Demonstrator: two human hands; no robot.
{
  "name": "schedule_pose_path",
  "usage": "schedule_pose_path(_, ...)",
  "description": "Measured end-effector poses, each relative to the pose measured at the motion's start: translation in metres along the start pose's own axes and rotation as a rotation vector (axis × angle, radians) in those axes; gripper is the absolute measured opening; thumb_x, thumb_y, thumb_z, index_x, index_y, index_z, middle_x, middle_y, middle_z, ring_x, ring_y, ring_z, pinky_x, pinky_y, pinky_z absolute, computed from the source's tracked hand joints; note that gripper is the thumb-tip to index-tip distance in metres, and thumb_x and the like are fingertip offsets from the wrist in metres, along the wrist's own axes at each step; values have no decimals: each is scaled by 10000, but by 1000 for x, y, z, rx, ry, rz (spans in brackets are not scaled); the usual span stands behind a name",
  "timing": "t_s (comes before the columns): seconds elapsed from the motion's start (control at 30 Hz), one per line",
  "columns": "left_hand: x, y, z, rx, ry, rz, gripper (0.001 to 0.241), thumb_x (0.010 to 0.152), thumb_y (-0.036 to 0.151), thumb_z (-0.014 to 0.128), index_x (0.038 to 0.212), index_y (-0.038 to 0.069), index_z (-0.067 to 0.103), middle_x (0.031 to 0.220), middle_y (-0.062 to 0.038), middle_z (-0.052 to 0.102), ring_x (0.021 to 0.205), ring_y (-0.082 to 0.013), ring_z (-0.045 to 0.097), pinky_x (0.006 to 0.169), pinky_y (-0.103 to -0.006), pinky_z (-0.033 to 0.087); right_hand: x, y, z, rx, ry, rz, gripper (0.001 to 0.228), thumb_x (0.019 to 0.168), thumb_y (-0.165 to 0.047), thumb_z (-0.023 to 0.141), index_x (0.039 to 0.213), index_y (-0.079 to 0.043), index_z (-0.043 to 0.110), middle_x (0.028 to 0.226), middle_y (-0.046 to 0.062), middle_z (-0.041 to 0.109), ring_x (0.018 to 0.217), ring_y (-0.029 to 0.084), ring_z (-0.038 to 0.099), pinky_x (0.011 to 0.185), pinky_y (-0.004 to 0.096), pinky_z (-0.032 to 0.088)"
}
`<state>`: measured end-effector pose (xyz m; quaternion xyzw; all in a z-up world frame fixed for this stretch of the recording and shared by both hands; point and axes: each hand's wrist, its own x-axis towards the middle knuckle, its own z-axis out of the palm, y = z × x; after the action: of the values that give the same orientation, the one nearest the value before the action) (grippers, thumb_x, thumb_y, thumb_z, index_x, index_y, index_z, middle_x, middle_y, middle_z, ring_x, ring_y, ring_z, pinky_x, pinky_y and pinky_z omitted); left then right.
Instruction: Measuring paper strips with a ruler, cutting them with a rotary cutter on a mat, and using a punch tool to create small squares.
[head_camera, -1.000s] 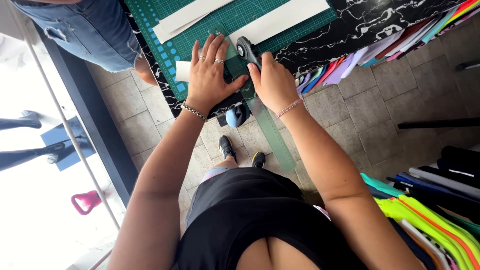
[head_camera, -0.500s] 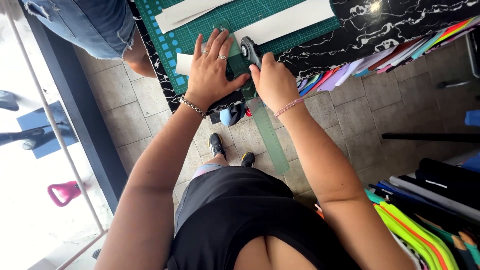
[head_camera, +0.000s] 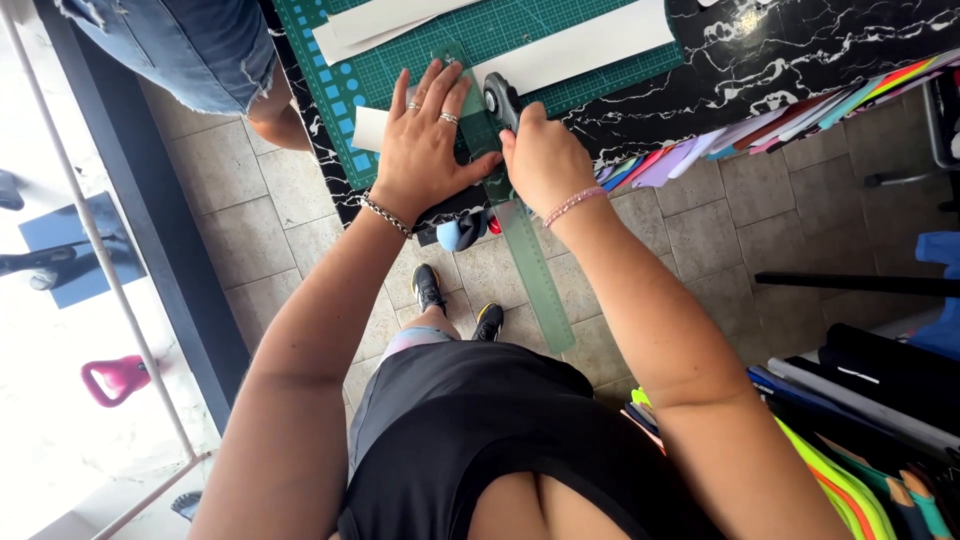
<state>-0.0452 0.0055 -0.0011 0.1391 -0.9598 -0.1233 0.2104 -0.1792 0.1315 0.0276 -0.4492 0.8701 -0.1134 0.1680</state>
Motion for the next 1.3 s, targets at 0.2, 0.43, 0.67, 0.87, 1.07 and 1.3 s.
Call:
schedule_pose_path(0.2, 1, -1, -1, -5, -15, -1, 888, 964, 722, 427, 1439, -27, 467, 1490, -216, 473, 1433, -384, 358, 1186, -575, 155, 14, -8, -6, 32, -27, 30, 265, 1051, -249, 552, 1006, 3, 482, 797, 220, 670, 671, 431, 673, 494, 525, 521)
schedule_pose_path(0.43, -1, -3, 3, 17, -13, 12, 913, 966, 742, 393, 1427, -41, 487, 1482, -208, 486, 1434, -381, 352, 1185, -581, 162, 38, -9, 3, 63, 10, 25, 258, 1047, -237, 553, 1029, 10, 481, 816, 224, 675, 681, 422, 678, 502, 510, 528)
schedule_pose_path(0.67, 0, -5, 4, 42, 1, 31, 932, 951, 758, 429, 1423, -44, 474, 1476, -213, 486, 1415, -386, 384, 1181, -570, 165, 68, -14, 3, 50, 85, 12, 264, 1043, -261, 551, 1030, -1, 506, 842, 187, 670, 679, 374, 686, 471, 459, 533)
schedule_pose_path(0.87, -3, -2, 0, 38, 16, 5, 885, 951, 738, 446, 1422, -10, 486, 1488, -195, 473, 1423, -367, 376, 1188, -571, 147, -14, 2, -38, 515, 18, 7, 335, 1049, -334, 486, 1089, -4, 532, 714, 68, 623, 379, 157, 543, 317, 295, 462)
schedule_pose_path(1.07, -4, 2, 1, 67, 22, 9, 893, 963, 733, 431, 1420, -32, 490, 1493, -207, 474, 1434, -375, 373, 1210, -556, 110, -108, 63, 32, 461, 90, -39, 506, 878, -483, 693, 1030, -13, 581, 789, 51, 636, 611, 135, 590, 554, 245, 543)
schedule_pose_path(1.3, 7, 16, -5, 63, 61, -8, 905, 968, 724, 342, 1419, -48, 489, 1511, -214, 449, 1453, -369, 329, 1210, -578, 116, -127, 68, 47, 987, -11, 87, 188, 827, -64, 733, 939, -100, 587, 909, 4, 602, 846, 134, 620, 779, 290, 611)
